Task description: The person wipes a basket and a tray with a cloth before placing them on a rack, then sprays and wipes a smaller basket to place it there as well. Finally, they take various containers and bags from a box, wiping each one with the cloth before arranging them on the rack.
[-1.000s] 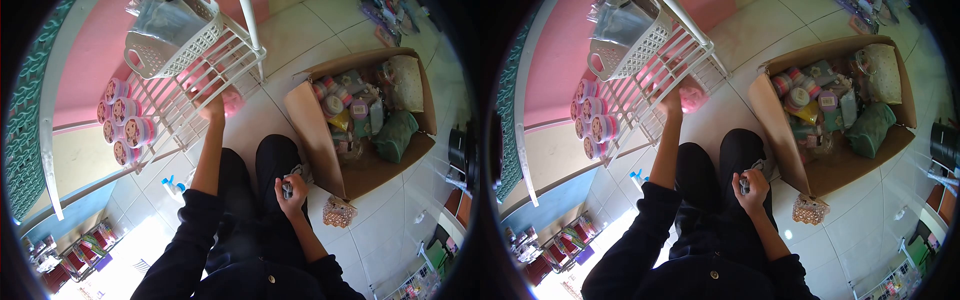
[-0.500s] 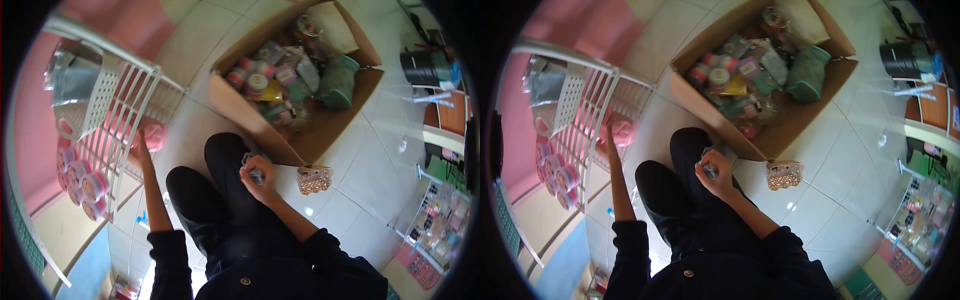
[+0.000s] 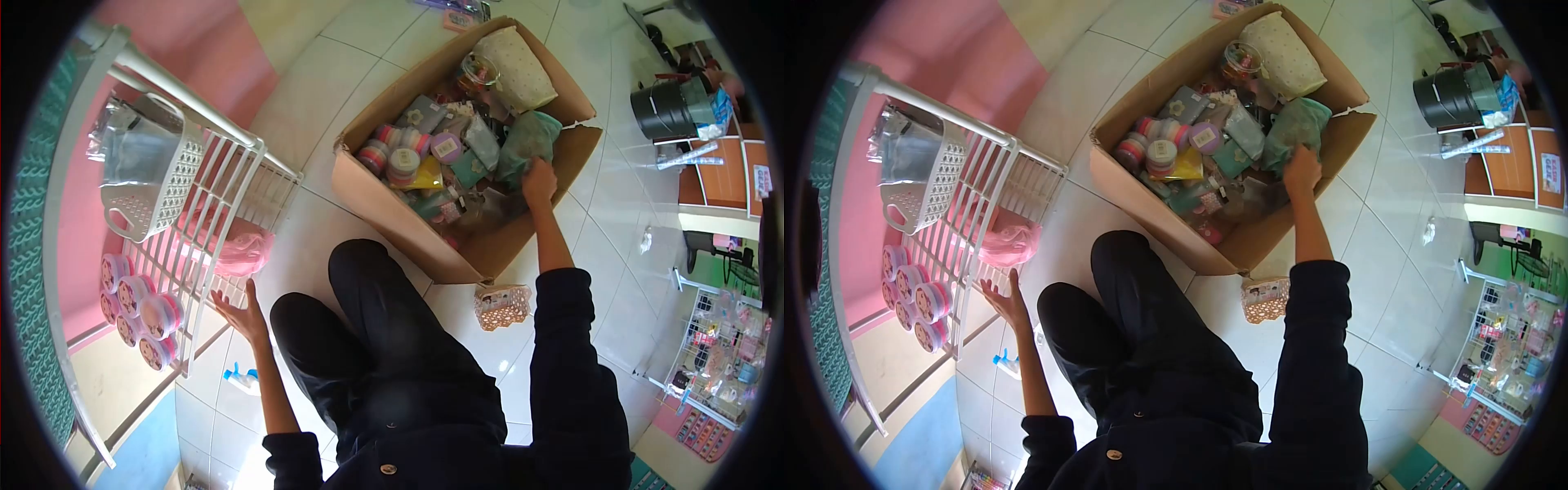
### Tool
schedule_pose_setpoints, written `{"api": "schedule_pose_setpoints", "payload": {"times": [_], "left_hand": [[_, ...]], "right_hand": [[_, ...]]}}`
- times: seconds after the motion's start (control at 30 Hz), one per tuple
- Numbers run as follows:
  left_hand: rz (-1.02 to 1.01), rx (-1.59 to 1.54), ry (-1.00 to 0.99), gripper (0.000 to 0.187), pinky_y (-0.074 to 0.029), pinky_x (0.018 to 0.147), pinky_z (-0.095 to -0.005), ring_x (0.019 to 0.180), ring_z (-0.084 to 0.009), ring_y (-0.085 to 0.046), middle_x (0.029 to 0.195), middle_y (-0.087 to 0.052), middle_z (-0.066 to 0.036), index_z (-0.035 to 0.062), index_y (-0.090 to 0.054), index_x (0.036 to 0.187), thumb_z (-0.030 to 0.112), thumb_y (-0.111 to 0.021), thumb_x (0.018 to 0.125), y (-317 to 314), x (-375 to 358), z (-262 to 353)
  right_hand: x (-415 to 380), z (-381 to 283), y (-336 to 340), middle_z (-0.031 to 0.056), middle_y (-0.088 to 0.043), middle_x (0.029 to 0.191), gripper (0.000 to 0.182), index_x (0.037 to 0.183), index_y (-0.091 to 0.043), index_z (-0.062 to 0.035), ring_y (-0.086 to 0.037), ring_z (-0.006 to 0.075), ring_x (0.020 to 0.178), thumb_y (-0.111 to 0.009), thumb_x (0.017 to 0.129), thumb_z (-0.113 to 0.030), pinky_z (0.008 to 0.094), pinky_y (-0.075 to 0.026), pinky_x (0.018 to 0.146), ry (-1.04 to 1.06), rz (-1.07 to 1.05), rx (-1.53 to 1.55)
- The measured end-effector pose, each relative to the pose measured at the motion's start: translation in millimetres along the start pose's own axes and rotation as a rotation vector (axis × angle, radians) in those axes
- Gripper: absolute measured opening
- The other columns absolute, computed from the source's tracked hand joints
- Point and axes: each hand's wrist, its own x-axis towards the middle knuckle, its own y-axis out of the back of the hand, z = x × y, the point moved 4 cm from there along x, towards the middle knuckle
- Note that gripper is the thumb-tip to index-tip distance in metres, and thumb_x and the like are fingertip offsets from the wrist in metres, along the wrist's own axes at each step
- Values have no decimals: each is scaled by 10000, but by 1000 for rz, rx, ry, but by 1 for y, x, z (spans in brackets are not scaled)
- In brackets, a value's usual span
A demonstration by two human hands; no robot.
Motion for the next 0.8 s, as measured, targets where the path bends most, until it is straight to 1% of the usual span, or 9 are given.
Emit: {"api": "schedule_pose_setpoints", "payload": {"times": [0.07,0.2,0.3,0.43,0.47,0.53,0.73,0.77,0.8], "left_hand": [[66,16,-134,722,-310,900,-466,1132,-330,-353,1224,-348,-206,15,-243,1269,325,-628,742,10,-17,1],[-18,-95,-25,681,-342,867,-466,1157,-320,-340,1272,-325,-170,25,-244,1274,239,-622,750,19,-68,42],[-346,-364,95,710,-330,895,-425,1202,-285,-300,1293,-308,-144,36,-222,1294,233,-628,746,3,-103,90],[-915,-891,174,750,-307,917,-400,1195,-239,-303,1295,-301,-124,42,-191,1309,297,-621,750,-7,-139,174],[-880,-895,183,750,-307,917,-400,1195,-239,-303,1295,-301,-124,42,-191,1309,297,-621,750,-2,-139,184],[-1207,-1311,488,770,-312,914,-389,1180,-224,-311,1288,-298,-122,34,-190,1308,337,-622,747,3,-150,203],[-965,-1063,523,596,-395,845,-306,976,-183,-485,1056,-482,-97,10,-334,1184,125,-661,699,20,-134,151],[-973,-997,506,557,-391,855,-311,986,-182,-481,1060,-483,-93,19,-334,1194,97,-626,726,22,-140,140],[-955,-870,486,553,-390,855,-304,991,-183,-477,1060,-482,-100,17,-337,1187,104,-628,725,21,-146,124]], "right_hand": [[3,2,22,171,-584,832,305,938,-578,-63,-553,334,862,-591,642,-134,426,-448,717,39,123,96],[-7,23,93,117,-582,693,206,770,-586,-29,-578,269,682,-656,622,-154,368,-447,626,19,389,469],[-46,15,158,-20,-445,570,201,629,-524,-27,-377,69,523,-697,637,-127,215,-327,495,-43,167,1089],[-112,-16,178,45,-583,755,217,829,-540,-25,-565,125,689,-642,639,0,258,-462,647,-202,-278,1675],[-131,-31,174,55,-589,798,262,861,-537,-23,-569,138,717,-651,627,5,267,-462,682,-248,-379,1720],[-170,-50,157,25,-577,768,282,834,-551,-40,-550,115,678,-684,590,6,251,-446,678,-196,-574,1667],[-195,-78,155,15,-577,735,211,800,-569,-43,-525,79,708,-683,660,-151,196,-408,638,323,-1285,1236],[-187,-70,143,51,-587,799,227,856,-563,-43,-531,102,720,-644,703,-189,228,-424,678,304,-1232,1363],[-186,-75,147,64,-579,871,245,878,-556,-46,-531,118,764,-636,711,-206,248,-421,717,24,-1181,1621]]}}
